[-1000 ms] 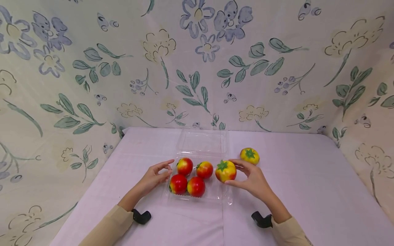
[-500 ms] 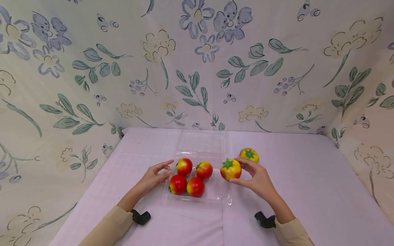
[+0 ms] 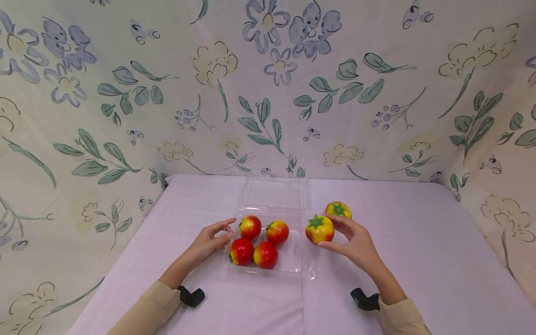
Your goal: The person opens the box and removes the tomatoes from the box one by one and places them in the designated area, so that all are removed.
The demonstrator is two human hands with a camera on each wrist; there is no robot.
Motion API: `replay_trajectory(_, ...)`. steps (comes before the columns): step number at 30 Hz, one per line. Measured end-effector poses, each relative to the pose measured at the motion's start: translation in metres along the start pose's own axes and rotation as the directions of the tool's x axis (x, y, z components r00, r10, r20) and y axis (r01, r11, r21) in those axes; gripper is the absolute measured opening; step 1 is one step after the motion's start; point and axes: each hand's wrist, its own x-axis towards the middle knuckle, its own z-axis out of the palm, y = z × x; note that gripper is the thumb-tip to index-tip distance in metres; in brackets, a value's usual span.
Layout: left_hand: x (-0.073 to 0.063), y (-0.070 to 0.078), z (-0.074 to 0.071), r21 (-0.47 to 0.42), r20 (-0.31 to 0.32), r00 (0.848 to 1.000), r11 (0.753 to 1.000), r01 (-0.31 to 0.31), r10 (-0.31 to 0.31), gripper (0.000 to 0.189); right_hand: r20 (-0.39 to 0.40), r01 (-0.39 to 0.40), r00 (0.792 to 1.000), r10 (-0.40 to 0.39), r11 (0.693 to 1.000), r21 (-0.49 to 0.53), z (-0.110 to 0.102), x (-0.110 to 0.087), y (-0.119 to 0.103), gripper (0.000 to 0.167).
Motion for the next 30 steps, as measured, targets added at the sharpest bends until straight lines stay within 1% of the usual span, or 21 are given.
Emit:
replay_trajectory(6, 0.001, 0.000, 0.000, 0.001, 0.002, 1.000, 1.000, 0.006, -0.006, 0.053, -0.006, -0.009, 1.000, 0.009, 1.000, -0.013, -0.003, -0.001, 0.007, 0.069)
replay_trajectory(18, -0.002, 0.002, 0.001, 0.014, 0.002, 1.000, 1.000, 0.005, -0.005, 0.054, -0.021, -0.054, 0.998, 0.053, 0.997, -0.049, -0.008, -0.003, 0.010, 0.067)
replay_trajectory(23, -0.002, 0.003, 0.001, 0.002, -0.002, 1.000, 1.000, 0.008, -0.008, 0.053, -0.029, -0.081, 0.996, 0.080, 0.995, -0.064, -0.011, -0.004, 0.011, 0.068)
replay_trajectory(30, 0.000, 0.001, 0.001, -0.005, -0.007, 1.000, 1.000, -0.006, 0.005, 0.051, -0.042, -0.082, 0.996, 0.079, 0.994, -0.076, -0.015, -0.006, 0.015, 0.068)
